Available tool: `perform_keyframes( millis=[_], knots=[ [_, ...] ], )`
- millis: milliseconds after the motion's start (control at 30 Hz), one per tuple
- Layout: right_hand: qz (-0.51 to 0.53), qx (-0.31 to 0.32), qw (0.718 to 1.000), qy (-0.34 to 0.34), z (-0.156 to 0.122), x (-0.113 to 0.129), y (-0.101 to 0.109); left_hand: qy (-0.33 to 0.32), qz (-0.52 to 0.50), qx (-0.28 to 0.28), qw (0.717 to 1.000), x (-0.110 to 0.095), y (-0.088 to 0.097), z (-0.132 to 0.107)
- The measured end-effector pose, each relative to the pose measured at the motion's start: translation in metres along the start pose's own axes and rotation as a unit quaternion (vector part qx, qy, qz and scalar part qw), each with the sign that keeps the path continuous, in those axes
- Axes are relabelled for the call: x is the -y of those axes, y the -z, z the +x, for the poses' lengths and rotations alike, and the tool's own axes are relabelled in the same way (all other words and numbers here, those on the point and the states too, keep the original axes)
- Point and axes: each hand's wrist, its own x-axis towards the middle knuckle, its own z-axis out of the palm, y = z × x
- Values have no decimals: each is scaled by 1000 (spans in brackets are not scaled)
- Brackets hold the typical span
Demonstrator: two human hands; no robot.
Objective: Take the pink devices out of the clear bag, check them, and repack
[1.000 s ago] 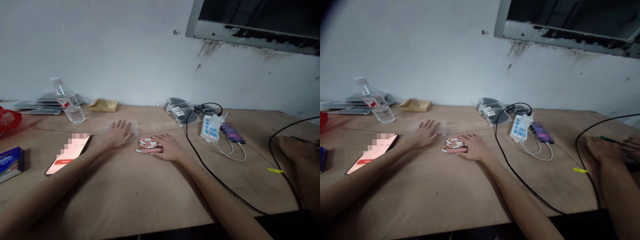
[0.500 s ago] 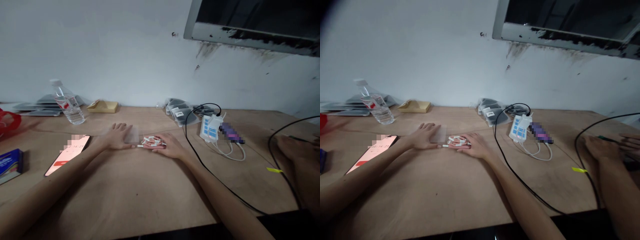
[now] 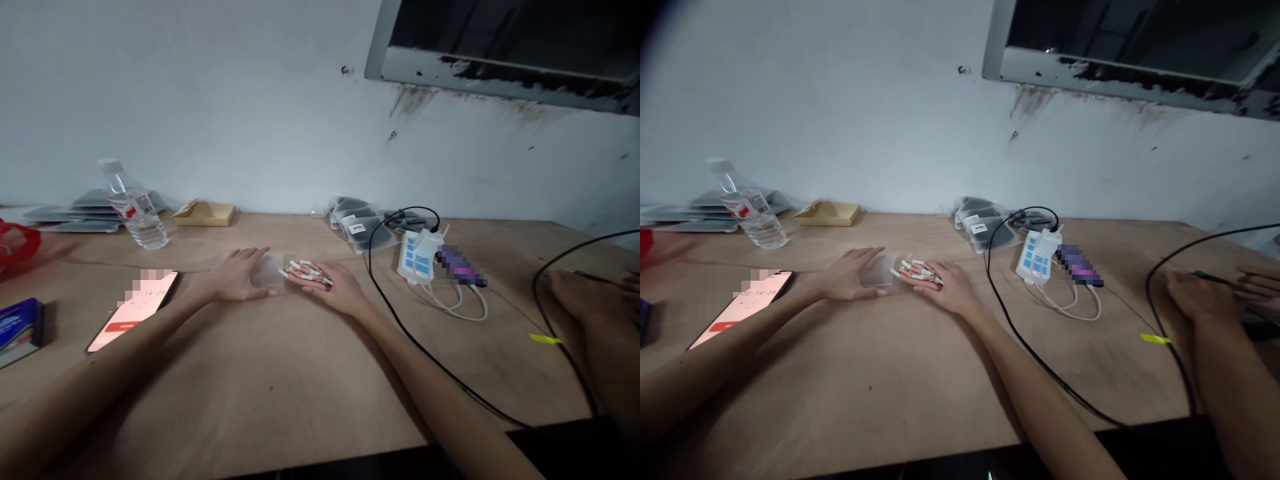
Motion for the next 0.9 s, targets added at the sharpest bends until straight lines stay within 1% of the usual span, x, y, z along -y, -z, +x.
perform_keyframes(
  millis=[100, 167, 267, 367, 500, 567, 600, 667, 733, 800, 833, 867, 900],
  knots=[
    [-45, 71, 996, 24, -1, 5, 3, -15, 7, 6, 1000, -2, -2, -1],
    [-73, 95, 992, 34, -2, 9, 5, -29, 14, 13, 999, -3, -5, -2],
    [-106, 91, 990, 29, -3, 13, 5, -39, 17, 8, 999, -6, -7, -4],
    [-114, 86, 989, 23, -4, 13, 3, -44, 17, -6, 999, -11, -9, -6],
    [-85, 110, 989, 44, -5, 12, 0, -66, 25, -3, 998, -23, -13, -6],
    [-58, 109, 991, 41, -6, 12, -2, -76, 31, 3, 997, -29, -17, -5],
    [-39, 98, 994, 35, -6, 12, -3, -73, 32, 3, 997, -32, -19, -5],
    [15, 47, 999, 15, -5, 10, -6, -61, 30, -4, 998, -36, -21, -4],
    [63, -32, 997, -11, -3, 7, -8, -52, 26, -10, 998, -38, -22, -3],
    [73, -107, 990, -52, -2, 2, -9, -45, 25, -13, 999, -38, -22, -2],
    [68, -127, 986, -78, -1, -1, -10, -39, 26, -14, 999, -38, -21, -2],
    [67, -131, 984, -103, -1, -3, -11, -32, 26, -16, 999, -37, -21, -2],
    [74, -122, 982, -126, -1, -4, -12, -27, 25, -18, 999, -37, -21, -1]
  ],
)
